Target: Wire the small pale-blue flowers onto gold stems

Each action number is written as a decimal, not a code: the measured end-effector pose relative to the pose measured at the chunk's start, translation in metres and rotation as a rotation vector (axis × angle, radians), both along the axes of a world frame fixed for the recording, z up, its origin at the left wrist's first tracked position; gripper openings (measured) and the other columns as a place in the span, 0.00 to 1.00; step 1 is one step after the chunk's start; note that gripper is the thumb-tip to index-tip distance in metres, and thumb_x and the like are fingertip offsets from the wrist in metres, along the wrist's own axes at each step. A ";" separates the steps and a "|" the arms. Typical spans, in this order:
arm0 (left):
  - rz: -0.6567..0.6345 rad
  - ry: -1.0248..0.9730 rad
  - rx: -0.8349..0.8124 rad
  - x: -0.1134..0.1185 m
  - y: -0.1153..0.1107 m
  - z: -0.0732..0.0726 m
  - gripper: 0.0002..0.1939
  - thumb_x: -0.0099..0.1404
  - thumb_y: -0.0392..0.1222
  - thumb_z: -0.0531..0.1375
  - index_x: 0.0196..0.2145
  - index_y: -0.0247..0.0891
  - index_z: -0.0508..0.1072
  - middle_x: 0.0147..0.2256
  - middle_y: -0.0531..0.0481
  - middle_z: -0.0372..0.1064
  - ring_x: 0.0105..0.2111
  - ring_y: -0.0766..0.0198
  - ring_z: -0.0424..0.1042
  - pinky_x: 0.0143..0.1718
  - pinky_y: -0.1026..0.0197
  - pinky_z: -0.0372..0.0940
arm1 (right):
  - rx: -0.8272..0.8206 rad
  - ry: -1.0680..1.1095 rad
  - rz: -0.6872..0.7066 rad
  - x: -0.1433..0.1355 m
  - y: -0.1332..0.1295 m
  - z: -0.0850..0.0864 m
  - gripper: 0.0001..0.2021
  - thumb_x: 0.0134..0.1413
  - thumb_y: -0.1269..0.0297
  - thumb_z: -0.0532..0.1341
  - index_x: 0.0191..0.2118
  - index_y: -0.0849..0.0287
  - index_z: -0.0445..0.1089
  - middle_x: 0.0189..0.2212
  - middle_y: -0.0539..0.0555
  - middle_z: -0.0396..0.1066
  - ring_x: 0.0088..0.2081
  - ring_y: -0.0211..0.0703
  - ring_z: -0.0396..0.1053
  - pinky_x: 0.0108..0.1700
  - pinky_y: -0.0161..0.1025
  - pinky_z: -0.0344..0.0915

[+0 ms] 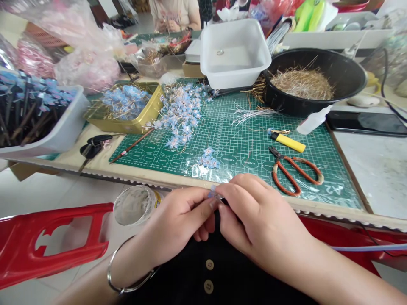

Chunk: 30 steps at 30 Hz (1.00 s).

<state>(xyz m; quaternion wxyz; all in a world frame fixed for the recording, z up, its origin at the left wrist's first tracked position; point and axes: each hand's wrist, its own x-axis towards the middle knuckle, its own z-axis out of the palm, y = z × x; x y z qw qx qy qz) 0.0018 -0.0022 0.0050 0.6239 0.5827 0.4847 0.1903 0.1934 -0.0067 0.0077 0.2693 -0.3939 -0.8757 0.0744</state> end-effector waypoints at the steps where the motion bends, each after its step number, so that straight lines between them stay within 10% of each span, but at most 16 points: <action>1: 0.000 0.005 -0.008 0.000 0.001 -0.001 0.21 0.73 0.51 0.53 0.25 0.39 0.68 0.21 0.54 0.66 0.23 0.66 0.69 0.27 0.63 0.62 | -0.097 0.038 0.005 0.001 0.000 0.002 0.13 0.63 0.72 0.52 0.50 0.56 0.66 0.35 0.54 0.73 0.35 0.42 0.73 0.34 0.38 0.72; 10: -0.087 0.137 0.158 0.001 0.002 0.002 0.14 0.72 0.42 0.52 0.28 0.40 0.67 0.22 0.57 0.66 0.24 0.67 0.66 0.27 0.62 0.57 | -0.463 0.272 -0.284 0.004 -0.008 -0.001 0.06 0.61 0.62 0.60 0.42 0.49 0.73 0.32 0.46 0.79 0.31 0.39 0.78 0.30 0.33 0.73; 17: -0.110 -0.010 0.157 0.001 0.001 0.000 0.15 0.73 0.41 0.52 0.27 0.39 0.63 0.23 0.57 0.62 0.25 0.68 0.62 0.29 0.62 0.55 | -0.330 0.291 -0.412 -0.002 -0.011 -0.011 0.04 0.56 0.61 0.63 0.37 0.53 0.70 0.21 0.44 0.67 0.21 0.36 0.67 0.21 0.32 0.64; 30: -0.124 -0.026 0.061 -0.004 0.000 -0.002 0.17 0.71 0.49 0.56 0.26 0.38 0.64 0.22 0.59 0.56 0.24 0.70 0.55 0.24 0.63 0.50 | -0.950 0.442 -0.327 0.004 -0.004 -0.006 0.11 0.56 0.53 0.65 0.30 0.54 0.76 0.21 0.46 0.71 0.23 0.36 0.67 0.24 0.32 0.62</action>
